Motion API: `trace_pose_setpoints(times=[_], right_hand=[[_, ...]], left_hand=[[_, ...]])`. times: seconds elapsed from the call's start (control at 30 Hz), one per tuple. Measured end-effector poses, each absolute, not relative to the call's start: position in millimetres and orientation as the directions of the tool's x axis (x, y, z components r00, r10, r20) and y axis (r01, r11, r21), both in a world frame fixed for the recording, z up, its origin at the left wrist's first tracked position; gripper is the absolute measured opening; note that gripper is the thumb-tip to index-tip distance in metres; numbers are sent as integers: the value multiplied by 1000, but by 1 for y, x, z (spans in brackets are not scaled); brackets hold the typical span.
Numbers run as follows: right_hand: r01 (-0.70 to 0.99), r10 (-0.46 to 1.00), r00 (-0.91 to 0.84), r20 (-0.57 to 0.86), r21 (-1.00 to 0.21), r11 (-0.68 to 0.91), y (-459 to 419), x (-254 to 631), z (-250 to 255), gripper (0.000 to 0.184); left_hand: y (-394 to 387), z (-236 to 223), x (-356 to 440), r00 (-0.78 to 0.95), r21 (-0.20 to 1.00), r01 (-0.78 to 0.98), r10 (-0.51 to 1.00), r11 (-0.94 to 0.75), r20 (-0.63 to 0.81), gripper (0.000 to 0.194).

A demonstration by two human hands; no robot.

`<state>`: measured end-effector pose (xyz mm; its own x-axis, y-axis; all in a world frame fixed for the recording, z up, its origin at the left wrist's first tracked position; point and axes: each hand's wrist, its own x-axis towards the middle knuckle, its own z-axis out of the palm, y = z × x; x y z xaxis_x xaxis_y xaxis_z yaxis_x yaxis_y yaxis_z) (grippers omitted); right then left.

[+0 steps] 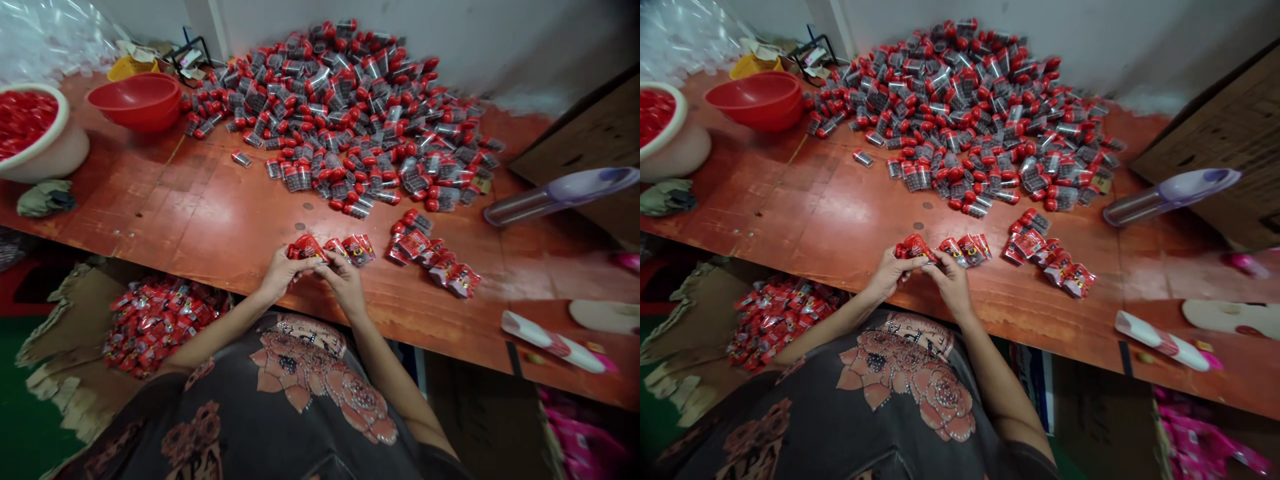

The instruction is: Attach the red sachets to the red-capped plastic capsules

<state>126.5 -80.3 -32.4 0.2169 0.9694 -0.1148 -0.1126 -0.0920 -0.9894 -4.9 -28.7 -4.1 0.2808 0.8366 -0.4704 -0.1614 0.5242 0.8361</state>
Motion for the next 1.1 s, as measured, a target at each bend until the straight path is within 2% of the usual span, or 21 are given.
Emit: trace_pose_setpoints(times=[0.1, 0.2, 0.27, 0.33, 0.43, 0.57, 0.7, 0.87, 0.93, 1.03, 1.1], right_hand=[[-61, 941, 300, -157, -988, -145, -84, 140, -32, 27], [52, 885, 437, -159, -978, -202, -88, 166, -33, 29], [211, 851, 519, -85, -952, -224, -90, 182, -34, 31], [400, 828, 560, 41, -888, -227, -91, 187, -32, 36], [561, 872, 460, 168, -816, -139, -86, 169, -23, 32], [520, 980, 141, 138, -853, 45, -63, 125, -17, 23], [512, 985, 86, 150, -854, 86, -32, 98, -27, 28], [698, 989, -67, 133, -702, 142, 29, 88, -34, 29], [764, 991, -59, 117, -634, 120, 64, 88, -33, 30], [809, 987, 71, 146, -587, 29, 117, 88, -36, 38], [900, 982, 94, 162, -436, -14, 140, 85, -42, 43]], left_hand=[[-24, -9, -6, 310, 778, -240, 805, 581, -506, 35], [-15, -11, -13, 347, 642, -405, 759, 651, -551, 33], [-10, -11, -18, 360, 560, -476, 731, 678, -580, 30], [-7, -12, -20, 356, 527, -520, 732, 672, -582, 30], [-7, -16, -19, 322, 534, -558, 758, 636, -567, 29], [-7, -19, -16, 281, 574, -567, 794, 591, -540, 32], [0, -23, -26, 178, 641, -601, 863, 476, -474, 42], [26, -34, -51, -55, 684, -666, 895, 297, -443, 42], [37, -36, -60, -106, 669, -685, 870, 288, -482, 39], [48, -35, -71, -86, 611, -726, 838, 317, -538, 28], [52, -33, -75, -57, 563, -757, 824, 333, -564, 21]])
